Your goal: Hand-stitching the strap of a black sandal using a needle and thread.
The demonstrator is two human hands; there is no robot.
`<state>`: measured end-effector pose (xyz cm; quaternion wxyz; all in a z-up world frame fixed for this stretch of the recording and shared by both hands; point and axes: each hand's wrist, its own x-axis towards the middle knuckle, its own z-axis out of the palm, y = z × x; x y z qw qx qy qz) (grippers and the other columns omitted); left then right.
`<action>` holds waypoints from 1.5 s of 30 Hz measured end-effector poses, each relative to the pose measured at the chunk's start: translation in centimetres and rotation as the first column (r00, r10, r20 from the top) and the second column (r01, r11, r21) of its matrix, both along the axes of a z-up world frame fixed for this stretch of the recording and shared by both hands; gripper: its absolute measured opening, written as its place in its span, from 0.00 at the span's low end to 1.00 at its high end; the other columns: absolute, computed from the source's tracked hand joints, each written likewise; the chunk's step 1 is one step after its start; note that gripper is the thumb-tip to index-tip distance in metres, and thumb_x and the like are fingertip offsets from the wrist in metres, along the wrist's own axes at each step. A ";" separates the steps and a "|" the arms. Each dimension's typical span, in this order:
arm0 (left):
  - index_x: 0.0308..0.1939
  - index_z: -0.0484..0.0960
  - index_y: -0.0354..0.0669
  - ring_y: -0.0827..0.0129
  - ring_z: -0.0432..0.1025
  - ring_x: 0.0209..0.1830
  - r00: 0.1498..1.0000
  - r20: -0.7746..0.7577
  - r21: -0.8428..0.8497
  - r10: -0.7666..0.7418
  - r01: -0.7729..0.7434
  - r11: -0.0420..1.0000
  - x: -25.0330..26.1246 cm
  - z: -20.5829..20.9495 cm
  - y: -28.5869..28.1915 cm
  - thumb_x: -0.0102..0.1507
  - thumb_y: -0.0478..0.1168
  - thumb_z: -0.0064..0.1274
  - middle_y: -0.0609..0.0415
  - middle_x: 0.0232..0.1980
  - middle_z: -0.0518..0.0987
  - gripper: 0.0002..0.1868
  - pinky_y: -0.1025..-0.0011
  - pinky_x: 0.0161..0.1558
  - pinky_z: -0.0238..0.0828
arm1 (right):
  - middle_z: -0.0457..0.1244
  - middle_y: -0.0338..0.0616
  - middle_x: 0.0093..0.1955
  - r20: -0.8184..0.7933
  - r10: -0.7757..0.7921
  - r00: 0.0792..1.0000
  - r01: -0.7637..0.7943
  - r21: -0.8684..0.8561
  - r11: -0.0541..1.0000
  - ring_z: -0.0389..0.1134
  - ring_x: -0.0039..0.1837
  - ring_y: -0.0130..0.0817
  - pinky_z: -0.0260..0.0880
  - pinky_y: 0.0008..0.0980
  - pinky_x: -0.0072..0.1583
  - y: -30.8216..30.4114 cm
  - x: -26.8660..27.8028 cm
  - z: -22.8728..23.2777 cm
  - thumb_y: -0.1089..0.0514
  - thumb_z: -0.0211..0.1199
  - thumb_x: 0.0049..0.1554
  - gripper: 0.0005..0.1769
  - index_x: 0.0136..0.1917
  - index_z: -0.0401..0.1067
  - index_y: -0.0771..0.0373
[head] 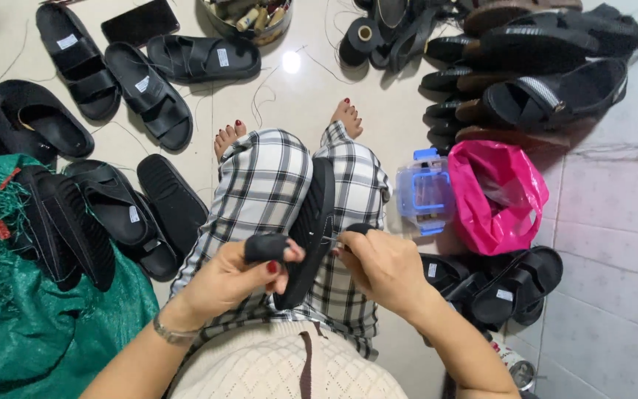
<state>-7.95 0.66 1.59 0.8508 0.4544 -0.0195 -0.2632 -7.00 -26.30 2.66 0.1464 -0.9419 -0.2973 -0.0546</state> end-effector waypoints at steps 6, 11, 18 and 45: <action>0.46 0.85 0.30 0.72 0.69 0.10 0.982 -0.161 0.467 0.094 -0.008 0.884 1.7 0.3 -2.1 0.59 0.32 0.63 0.44 0.16 0.81 0.12 0.78 0.16 0.67 | 0.51 0.33 0.27 0.142 -0.008 0.990 -0.009 0.116 0.993 0.59 0.27 0.33 0.66 0.28 0.34 0.4 -0.2 -1.4 0.54 0.63 0.58 0.05 0.48 0.72 0.51; 0.42 0.89 0.38 0.71 0.76 0.22 0.990 0.137 0.638 0.035 -0.115 0.762 0.2 -1.4 -3.3 0.53 0.37 0.69 0.50 0.24 0.83 0.14 0.75 0.25 0.78 | 0.50 0.35 0.28 0.213 0.009 0.977 -0.021 0.053 0.998 0.57 0.27 0.34 0.64 0.28 0.34 0.9 0.1 0.0 0.59 0.56 0.59 0.08 0.50 0.74 0.49; 0.40 0.86 0.39 0.53 0.76 0.28 0.748 0.659 0.702 -0.077 -0.575 0.421 -1.9 -4.8 -5.8 0.53 0.49 0.73 0.48 0.28 0.75 0.21 0.65 0.29 0.75 | 0.54 0.37 0.27 0.025 0.019 1.000 -0.013 -0.220 0.975 0.61 0.28 0.34 0.64 0.29 0.33 -0.6 -0.9 8.3 0.64 0.57 0.53 0.25 0.61 0.73 0.44; 0.47 0.89 0.42 0.50 0.78 0.32 0.655 0.755 0.576 -0.004 -0.660 0.482 -2.9 -9.3 -1.2 0.57 0.39 0.67 0.47 0.32 0.77 0.14 0.64 0.30 0.76 | 0.57 0.31 0.25 0.167 -0.309 0.936 0.268 0.229 0.936 0.62 0.28 0.35 0.64 0.30 0.34 1.1 -1.2 -3.1 0.58 0.67 0.46 0.11 0.44 0.80 0.47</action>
